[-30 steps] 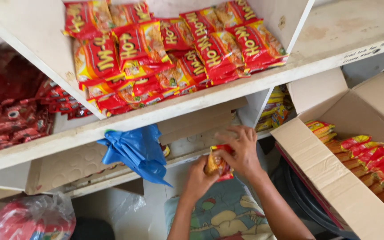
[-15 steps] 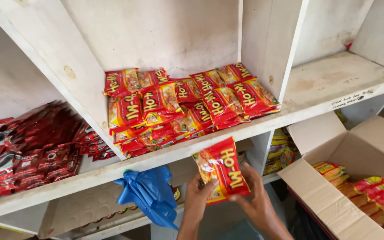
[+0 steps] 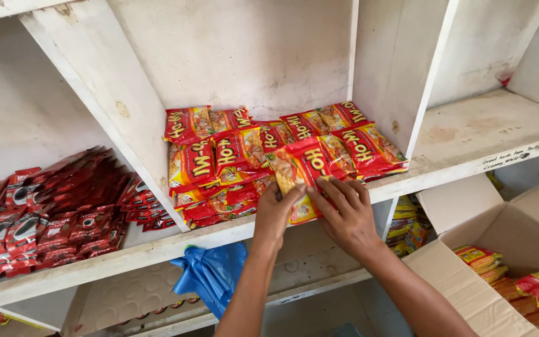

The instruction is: The recorder is organizing and stocking instant noodle packets onto shelves in a grocery store.

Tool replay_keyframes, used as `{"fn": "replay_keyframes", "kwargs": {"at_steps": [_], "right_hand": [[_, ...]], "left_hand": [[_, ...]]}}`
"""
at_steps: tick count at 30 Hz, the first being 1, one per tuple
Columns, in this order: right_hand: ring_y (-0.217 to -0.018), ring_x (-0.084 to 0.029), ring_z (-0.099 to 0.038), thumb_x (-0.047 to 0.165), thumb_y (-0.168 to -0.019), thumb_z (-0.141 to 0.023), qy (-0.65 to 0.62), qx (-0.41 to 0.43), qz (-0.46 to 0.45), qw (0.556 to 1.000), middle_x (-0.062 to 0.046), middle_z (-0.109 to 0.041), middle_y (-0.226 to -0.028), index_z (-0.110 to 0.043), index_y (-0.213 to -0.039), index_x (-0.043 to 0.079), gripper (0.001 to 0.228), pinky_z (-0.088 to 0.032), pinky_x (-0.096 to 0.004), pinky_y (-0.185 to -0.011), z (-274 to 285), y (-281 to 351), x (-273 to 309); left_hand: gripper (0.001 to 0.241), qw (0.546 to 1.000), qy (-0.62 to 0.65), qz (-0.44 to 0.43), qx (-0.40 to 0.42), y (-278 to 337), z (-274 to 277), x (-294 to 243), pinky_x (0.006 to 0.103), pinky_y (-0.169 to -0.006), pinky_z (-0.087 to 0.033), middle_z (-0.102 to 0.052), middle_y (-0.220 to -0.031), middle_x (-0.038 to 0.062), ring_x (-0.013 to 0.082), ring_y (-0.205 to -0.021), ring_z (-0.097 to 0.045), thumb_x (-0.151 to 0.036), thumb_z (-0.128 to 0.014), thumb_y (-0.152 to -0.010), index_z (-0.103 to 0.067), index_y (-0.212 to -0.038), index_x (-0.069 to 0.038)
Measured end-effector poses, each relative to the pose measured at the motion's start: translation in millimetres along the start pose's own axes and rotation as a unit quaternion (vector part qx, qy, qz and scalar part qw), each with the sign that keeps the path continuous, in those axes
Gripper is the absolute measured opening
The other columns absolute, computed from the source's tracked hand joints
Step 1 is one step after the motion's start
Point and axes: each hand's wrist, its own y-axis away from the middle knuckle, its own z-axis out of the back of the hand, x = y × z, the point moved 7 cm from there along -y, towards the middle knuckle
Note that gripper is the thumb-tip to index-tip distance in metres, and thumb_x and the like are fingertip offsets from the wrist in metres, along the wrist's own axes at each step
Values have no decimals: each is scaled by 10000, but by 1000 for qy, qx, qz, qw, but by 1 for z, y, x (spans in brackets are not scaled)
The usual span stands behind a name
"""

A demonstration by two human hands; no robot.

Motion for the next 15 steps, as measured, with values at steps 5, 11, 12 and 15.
{"fn": "replay_keyframes", "kwargs": {"at_steps": [5, 11, 12, 15], "right_hand": [[-1108, -318, -658, 58, -766, -794, -54, -67, -31, 996, -146, -674, -1277, -625, -1326, 12, 587, -502, -478, -964, -20, -19, -26], [-1010, -326, -681, 46, -836, -785, -91, -103, -104, 985, -157, -713, -1178, -628, -1332, 0, 522, -526, -452, -906, -44, -28, -38], [-991, -319, -680, 54, -847, -787, -90, -93, -129, 983, -152, -715, -1157, -638, -1338, -4, 517, -525, -451, -894, -49, -29, -40], [-978, -313, -683, 98, -842, -798, -68, -66, -137, 986, -139, -718, -1146, -653, -1312, 21, 499, -525, -457, -897, -58, -34, -42]], "left_hand": [[521, 994, 46, -57, 86, -2, 7, -10, 284, -972, -548, -695, -1292, 111, 129, -1129, -685, -367, -595, -1019, -587, -1393, -4], [502, 930, -344, -131, -6, 20, 17, -13, 426, -957, -541, -594, -1432, 189, 347, -1159, -653, -320, -539, -1019, -561, -1426, -26], [469, 841, -492, -225, -25, 26, 14, -18, 462, -1015, -500, -533, -1509, 195, 393, -1296, -584, -278, -562, -1026, -575, -1407, -6], [456, 847, -520, -107, -19, 25, 14, -23, 476, -959, -505, -487, -1550, 106, 367, -1220, -601, -287, -537, -995, -549, -1390, -60]]}}
